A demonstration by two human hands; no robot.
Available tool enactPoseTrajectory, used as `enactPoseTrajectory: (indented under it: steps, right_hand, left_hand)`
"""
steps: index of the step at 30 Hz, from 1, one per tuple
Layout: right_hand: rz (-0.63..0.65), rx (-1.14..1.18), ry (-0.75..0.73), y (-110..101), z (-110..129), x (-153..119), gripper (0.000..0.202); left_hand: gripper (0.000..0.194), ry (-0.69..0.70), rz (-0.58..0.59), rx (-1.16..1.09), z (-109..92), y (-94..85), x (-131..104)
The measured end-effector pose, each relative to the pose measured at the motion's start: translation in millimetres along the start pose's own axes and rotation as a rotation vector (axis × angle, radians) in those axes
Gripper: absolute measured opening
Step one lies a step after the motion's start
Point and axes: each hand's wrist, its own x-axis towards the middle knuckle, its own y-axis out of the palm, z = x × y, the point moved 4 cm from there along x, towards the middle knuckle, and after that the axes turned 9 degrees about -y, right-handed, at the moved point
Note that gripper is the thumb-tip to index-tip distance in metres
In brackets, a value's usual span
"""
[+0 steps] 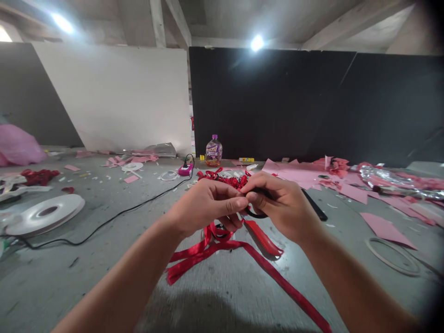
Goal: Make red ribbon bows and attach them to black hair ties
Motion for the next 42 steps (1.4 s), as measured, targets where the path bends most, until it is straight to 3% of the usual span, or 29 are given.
enactPoseTrajectory:
  steps: [6, 11, 17, 21, 25, 30, 34, 39, 42]
  right_hand:
    - [0.010, -0.109, -0.002, -1.0, 2.5, 1.4, 0.013]
    - [0.041, -0.093, -0.032, 0.8, 8.2, -0.1, 0.012]
    - [0.019, -0.265, -0.267, 6.1, 18.8, -1.9, 0.021]
    - [0.017, -0.256, -0.306, 6.0, 17.9, -1.6, 0.024]
    - [0.005, -0.196, -0.207, 3.8, 9.2, -0.7, 0.023]
    - [-0.212, -0.182, -0.066, -2.9, -2.2, -2.4, 0.016]
    - [-0.334, -0.177, -0.101, -5.2, -0.9, -3.9, 0.008]
    - [-0.299, -0.302, -0.157, -2.9, 2.4, -4.7, 0.007]
    - [-0.232, -0.464, -0.270, -0.1, 8.5, -4.4, 0.011]
  left_hand:
    - [0.027, 0.022, -0.054, -0.003, 3.5, -3.5, 2.7]
    - [0.023, 0.005, 0.073, -0.176, 7.7, 0.8, 4.8]
    - [0.020, 0.013, 0.104, -0.349, 11.0, 7.8, 7.6]
    - [0.023, 0.030, 0.075, -0.329, 10.9, 7.7, 8.7]
    - [0.022, 0.049, 0.025, -0.275, 10.0, 6.0, 9.3]
    - [0.027, 0.031, -0.042, -0.145, 9.3, 4.6, 8.4]
    - [0.026, 0.049, -0.101, -0.021, 10.7, 3.3, 9.5]
    - [0.022, 0.138, -0.162, -0.139, 8.8, 2.5, 8.7]
    - [0.019, 0.163, -0.160, -0.147, 5.9, 3.7, 6.8]
